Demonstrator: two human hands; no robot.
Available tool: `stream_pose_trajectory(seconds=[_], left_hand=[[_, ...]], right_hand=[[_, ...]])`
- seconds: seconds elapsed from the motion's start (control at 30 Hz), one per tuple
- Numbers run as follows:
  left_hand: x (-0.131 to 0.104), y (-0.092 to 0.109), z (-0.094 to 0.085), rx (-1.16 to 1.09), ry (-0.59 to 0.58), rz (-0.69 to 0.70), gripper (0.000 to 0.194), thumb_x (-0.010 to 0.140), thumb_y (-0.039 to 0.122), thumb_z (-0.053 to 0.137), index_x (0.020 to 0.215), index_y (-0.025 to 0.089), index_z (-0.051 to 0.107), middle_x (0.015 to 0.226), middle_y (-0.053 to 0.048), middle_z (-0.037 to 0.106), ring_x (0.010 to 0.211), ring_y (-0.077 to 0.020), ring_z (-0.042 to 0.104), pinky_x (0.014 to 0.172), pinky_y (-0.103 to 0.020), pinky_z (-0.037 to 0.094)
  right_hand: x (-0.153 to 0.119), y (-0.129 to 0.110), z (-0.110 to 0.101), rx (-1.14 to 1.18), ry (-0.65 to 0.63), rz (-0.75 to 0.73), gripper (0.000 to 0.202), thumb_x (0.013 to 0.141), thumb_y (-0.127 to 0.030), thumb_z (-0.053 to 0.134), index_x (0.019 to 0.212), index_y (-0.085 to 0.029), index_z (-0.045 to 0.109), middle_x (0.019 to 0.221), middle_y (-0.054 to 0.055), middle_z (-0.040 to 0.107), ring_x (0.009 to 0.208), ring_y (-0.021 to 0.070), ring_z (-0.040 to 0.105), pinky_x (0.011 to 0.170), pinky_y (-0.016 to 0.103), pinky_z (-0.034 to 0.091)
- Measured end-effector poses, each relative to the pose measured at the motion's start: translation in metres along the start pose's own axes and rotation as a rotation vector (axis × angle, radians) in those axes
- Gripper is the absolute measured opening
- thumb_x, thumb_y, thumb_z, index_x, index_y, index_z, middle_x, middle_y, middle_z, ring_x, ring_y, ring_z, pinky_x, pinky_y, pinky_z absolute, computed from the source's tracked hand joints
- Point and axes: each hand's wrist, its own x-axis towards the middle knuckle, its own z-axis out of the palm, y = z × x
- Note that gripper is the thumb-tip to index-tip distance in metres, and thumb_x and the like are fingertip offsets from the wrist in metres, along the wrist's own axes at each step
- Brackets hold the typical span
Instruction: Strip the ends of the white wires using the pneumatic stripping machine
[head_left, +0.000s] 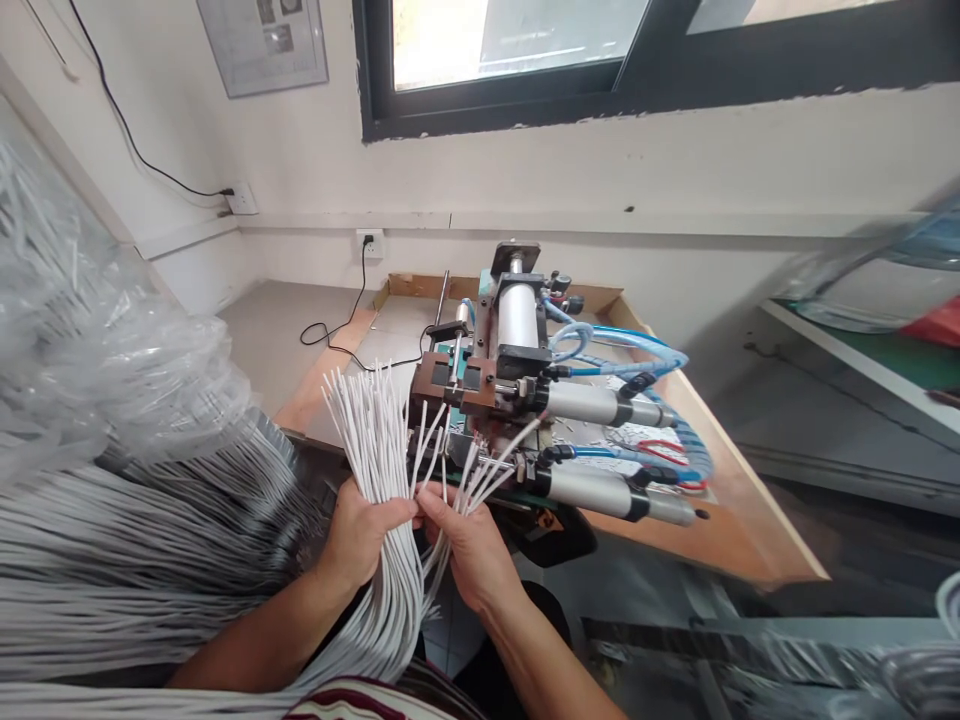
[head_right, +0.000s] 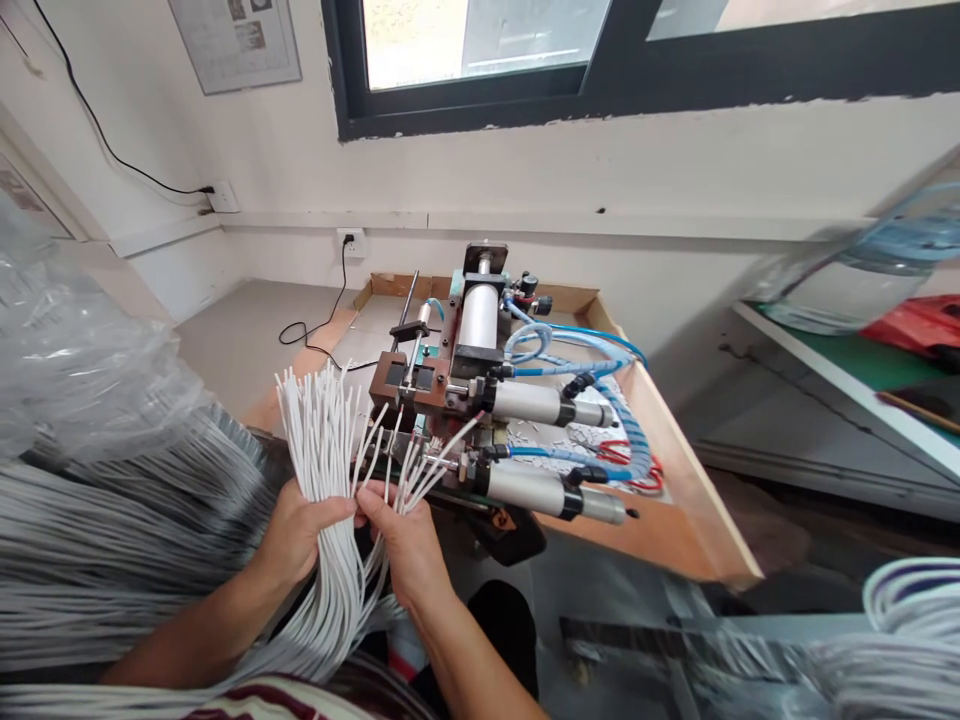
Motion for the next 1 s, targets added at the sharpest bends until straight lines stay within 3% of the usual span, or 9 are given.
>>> stream_pose_trajectory(seconds=[0.13, 0.27, 0.4, 0.73, 0.87, 1.0], left_hand=[[0.001, 0.0, -0.002, 0.044, 0.016, 0.049, 0.014, 0.057, 0.008, 0.066, 0.07, 0.012, 0.064, 0.063, -0.001, 0.065, 0.058, -0.0148, 0.057, 0.057, -0.026, 0.047], [0.004, 0.008, 0.0, 0.007, 0.033, 0.029, 0.011, 0.054, 0.009, 0.069, 0.062, 0.011, 0.062, 0.054, 0.0, 0.063, 0.052, -0.0144, 0.058, 0.054, -0.026, 0.047], [0.007, 0.017, 0.002, -0.064, 0.065, -0.042, 0.016, 0.052, 0.011, 0.07, 0.067, 0.011, 0.065, 0.055, -0.001, 0.064, 0.051, -0.016, 0.06, 0.054, -0.028, 0.05], [0.012, 0.022, 0.005, -0.085, 0.07, -0.05, 0.016, 0.052, 0.012, 0.07, 0.066, 0.01, 0.064, 0.054, -0.001, 0.064, 0.051, -0.0182, 0.062, 0.052, -0.03, 0.052], [0.012, 0.024, 0.008, -0.056, 0.097, -0.038, 0.016, 0.052, 0.012, 0.07, 0.066, 0.011, 0.063, 0.053, 0.0, 0.064, 0.048, -0.0168, 0.061, 0.05, -0.028, 0.05], [0.01, 0.021, 0.009, -0.047, 0.104, -0.013, 0.014, 0.051, 0.011, 0.069, 0.063, 0.012, 0.063, 0.051, 0.0, 0.063, 0.045, -0.0153, 0.058, 0.048, -0.027, 0.049]], right_hand=[[-0.002, 0.006, 0.001, 0.012, 0.157, -0.17, 0.015, 0.063, -0.029, 0.071, 0.067, -0.015, 0.066, 0.053, -0.002, 0.058, 0.051, 0.0089, 0.046, 0.052, 0.022, 0.035], [0.001, 0.005, 0.002, 0.102, 0.273, -0.151, 0.019, 0.06, -0.03, 0.073, 0.069, -0.016, 0.064, 0.06, 0.0, 0.063, 0.051, 0.0102, 0.05, 0.053, 0.023, 0.038], [0.01, 0.001, 0.006, 0.193, 0.341, -0.129, 0.019, 0.056, -0.029, 0.074, 0.063, -0.015, 0.062, 0.054, -0.002, 0.059, 0.047, 0.009, 0.048, 0.05, 0.023, 0.038], [0.018, -0.013, 0.013, 0.45, 0.333, 0.126, 0.019, 0.051, -0.021, 0.077, 0.059, -0.015, 0.06, 0.048, -0.004, 0.056, 0.042, 0.0083, 0.048, 0.046, 0.023, 0.043], [0.019, -0.014, 0.012, 0.485, 0.301, 0.164, 0.017, 0.054, -0.021, 0.076, 0.061, -0.015, 0.062, 0.047, -0.004, 0.056, 0.04, 0.0081, 0.048, 0.046, 0.024, 0.044], [0.019, -0.011, 0.014, 0.481, 0.249, 0.181, 0.022, 0.048, -0.022, 0.079, 0.06, -0.015, 0.061, 0.049, -0.003, 0.057, 0.042, 0.0104, 0.051, 0.044, 0.024, 0.042]])
